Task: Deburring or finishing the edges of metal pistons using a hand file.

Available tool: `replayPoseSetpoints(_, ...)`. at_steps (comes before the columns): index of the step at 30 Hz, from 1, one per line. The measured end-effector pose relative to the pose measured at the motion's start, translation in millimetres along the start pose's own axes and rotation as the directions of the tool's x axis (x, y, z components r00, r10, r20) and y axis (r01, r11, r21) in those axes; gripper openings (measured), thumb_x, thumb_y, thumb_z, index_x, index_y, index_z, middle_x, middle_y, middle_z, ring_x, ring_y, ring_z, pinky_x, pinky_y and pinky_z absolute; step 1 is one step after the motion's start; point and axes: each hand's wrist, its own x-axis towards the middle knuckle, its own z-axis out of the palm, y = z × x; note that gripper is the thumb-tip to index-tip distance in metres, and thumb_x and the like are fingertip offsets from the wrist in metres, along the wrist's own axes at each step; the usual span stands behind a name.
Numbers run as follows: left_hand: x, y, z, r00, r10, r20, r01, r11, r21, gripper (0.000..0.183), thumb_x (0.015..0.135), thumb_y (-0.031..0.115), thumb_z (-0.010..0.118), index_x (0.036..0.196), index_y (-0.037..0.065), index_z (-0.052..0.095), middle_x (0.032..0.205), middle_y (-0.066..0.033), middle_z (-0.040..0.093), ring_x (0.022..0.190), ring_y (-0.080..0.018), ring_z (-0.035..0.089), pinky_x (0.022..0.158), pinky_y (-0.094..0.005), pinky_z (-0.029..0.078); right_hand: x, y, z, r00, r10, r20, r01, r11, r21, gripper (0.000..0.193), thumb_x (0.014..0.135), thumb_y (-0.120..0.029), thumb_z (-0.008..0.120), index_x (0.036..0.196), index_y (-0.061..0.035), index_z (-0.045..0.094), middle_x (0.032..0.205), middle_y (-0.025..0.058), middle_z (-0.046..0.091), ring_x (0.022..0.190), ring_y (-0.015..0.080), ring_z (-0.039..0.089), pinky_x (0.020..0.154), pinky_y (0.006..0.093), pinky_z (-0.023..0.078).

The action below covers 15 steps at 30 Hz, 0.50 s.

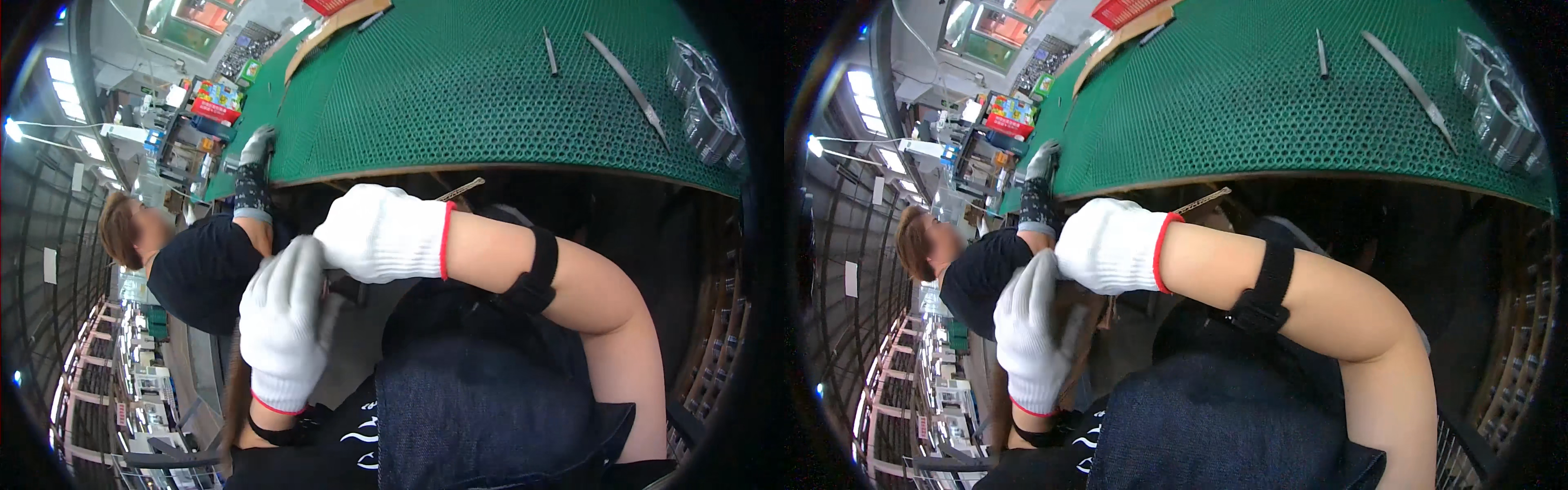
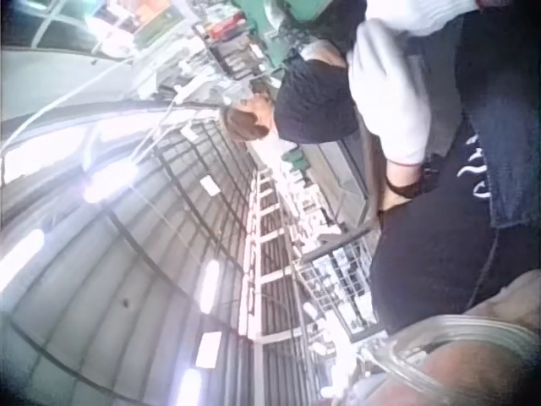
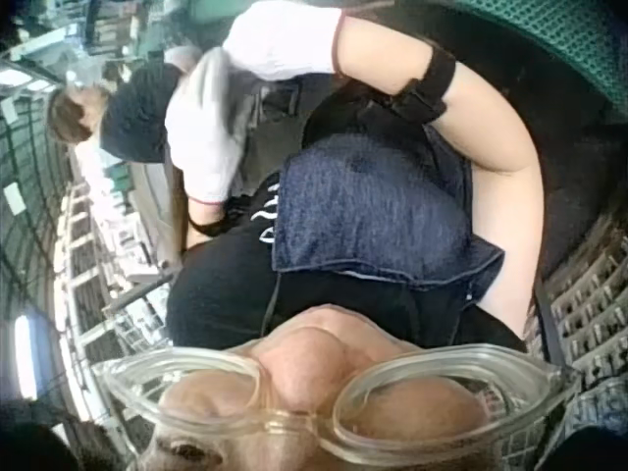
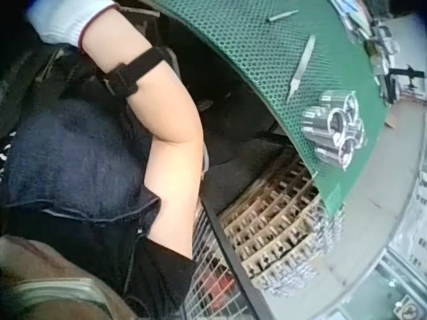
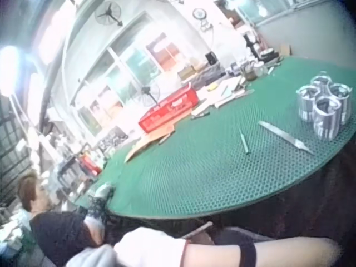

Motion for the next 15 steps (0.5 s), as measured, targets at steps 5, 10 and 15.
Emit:
replayPoseSetpoints(5, -49.7, -55.2, 86.5, 0.751, -0.322, 0.577, 0.276, 0.946, 0.169, 0.024, 0.084, 0.023, 0.063, 0.106, 0.014, 0.063, 0.091, -0.0125, 0.068, 0.084, -0.0314, 0.067, 0.071, -0.0433, 0.053, -23.4, 17.8, 53.5, 0.971, -0.099, -0.219, 0.085, 0.994, -0.073, 0.015, 0.080, -0.016, 0.058, 0.091, -0.0116, 0.066, 0.074, 0.0072, 0.065, 0.069, 0.0261, 0.067, 0.061, 0.0383, 0.054)
replayPoseSetpoints(10, -125.1, -117.3, 175.6, 0.486, -0.328, 0.810, 0.459, 0.884, 0.082, 0.033, 0.088, 0.030, 0.064, 0.117, 0.013, 0.064, 0.101, -0.0165, 0.069, 0.094, -0.0373, 0.065, 0.079, -0.0441, 0.052, -87.3, 72.6, -8.0, 0.873, 0.263, -0.412, -0.256, 0.964, 0.074, 0.021, 0.086, -0.021, 0.065, 0.105, -0.0130, 0.070, 0.092, 0.0125, 0.070, 0.082, 0.0277, 0.069, 0.071, 0.0362, 0.057)
replayPoseSetpoints(15, -186.9, -164.5, 261.1, 0.425, -0.361, 0.830, 0.714, 0.697, -0.062, 0.046, 0.084, 0.033, 0.068, 0.120, 0.004, 0.062, 0.109, -0.0208, 0.067, 0.105, -0.0369, 0.063, 0.088, -0.0423, 0.049, -160.9, 99.7, -42.8, 0.719, 0.583, -0.379, -0.569, 0.806, 0.161, 0.030, 0.095, -0.015, 0.059, 0.122, -0.0045, 0.063, 0.115, 0.0105, 0.067, 0.102, 0.0157, 0.064, 0.092, 0.0271, 0.050)
